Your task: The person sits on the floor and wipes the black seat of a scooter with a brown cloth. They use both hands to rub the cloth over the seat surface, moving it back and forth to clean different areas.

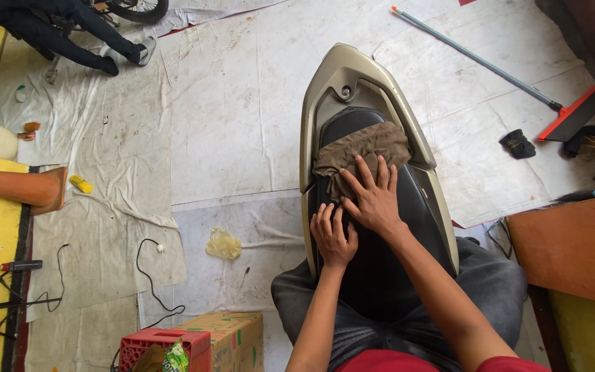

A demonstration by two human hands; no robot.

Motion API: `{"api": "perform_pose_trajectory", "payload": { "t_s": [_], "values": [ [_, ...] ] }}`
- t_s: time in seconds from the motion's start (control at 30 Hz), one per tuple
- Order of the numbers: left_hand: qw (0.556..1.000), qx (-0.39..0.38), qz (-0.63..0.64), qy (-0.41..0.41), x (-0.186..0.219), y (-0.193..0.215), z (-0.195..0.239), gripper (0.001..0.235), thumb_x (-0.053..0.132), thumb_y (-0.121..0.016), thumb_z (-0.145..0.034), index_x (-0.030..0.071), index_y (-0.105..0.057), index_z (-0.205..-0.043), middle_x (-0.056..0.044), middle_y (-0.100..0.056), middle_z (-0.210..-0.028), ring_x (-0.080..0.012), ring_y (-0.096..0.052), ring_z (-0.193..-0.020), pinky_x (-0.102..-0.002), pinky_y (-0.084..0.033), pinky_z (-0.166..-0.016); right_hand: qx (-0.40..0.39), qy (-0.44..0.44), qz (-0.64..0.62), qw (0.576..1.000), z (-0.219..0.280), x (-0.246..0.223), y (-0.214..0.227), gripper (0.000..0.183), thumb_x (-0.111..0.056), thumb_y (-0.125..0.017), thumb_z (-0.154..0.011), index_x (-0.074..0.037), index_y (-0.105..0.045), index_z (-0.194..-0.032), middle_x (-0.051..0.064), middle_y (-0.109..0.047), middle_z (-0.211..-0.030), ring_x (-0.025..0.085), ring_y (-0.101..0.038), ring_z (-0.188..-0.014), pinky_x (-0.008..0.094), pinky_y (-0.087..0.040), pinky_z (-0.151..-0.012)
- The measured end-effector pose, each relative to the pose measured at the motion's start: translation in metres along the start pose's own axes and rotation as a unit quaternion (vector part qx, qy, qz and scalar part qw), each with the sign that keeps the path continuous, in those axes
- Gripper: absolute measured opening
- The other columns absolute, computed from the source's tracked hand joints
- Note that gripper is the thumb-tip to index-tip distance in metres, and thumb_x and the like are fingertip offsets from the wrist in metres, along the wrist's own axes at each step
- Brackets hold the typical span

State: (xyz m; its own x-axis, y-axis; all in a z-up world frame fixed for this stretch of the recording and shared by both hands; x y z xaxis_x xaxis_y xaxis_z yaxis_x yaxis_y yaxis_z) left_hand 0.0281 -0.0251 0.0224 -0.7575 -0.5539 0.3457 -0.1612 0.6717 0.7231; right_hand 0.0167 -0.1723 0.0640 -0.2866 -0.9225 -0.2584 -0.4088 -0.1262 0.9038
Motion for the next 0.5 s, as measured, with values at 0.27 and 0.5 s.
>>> {"api": "perform_pose_trajectory", "payload": {
  "t_s": [0.27,0.5],
  "values": [
    [1.000,0.009,0.013,-0.001,-0.002,-0.001,0.001,0.038,0.027,-0.056,-0.102,0.005,-0.056,-0.134,-0.015,-0.055,-0.142,-0.0363,-0.048,-0.141,-0.057,-0.034,-0.119,-0.006,0.002,-0.017,1.000,0.056,0.000,0.011,0.064,-0.052,-0.062,-0.089,-0.031,-0.053,-0.148,0.011,-0.030,-0.166,0.048,-0.015,-0.152,0.066,-0.011,-0.121],
    [1.000,0.014,0.009,-0.010,0.000,0.001,0.002,0.037,0.028,-0.058,-0.103,0.009,-0.057,-0.135,-0.015,-0.054,-0.141,-0.0363,-0.047,-0.141,-0.057,-0.034,-0.119,-0.007,0.006,-0.012,1.000,0.016,0.003,-0.001,0.064,-0.053,-0.061,-0.088,-0.033,-0.054,-0.148,0.010,-0.029,-0.166,0.048,-0.013,-0.152,0.070,-0.006,-0.120]
  ]
}}
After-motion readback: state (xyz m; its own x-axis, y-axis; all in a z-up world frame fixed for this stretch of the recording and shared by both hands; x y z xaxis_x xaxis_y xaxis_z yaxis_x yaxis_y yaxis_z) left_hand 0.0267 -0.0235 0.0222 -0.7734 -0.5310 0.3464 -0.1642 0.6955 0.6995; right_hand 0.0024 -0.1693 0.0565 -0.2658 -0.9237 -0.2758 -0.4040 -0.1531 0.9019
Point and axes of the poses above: each hand's wrist, its own z-axis away from the middle knuckle, its own y-axis out of the back of the hand, x = y × z, the point moved 5 cm from there along -z, towards the middle knuckle
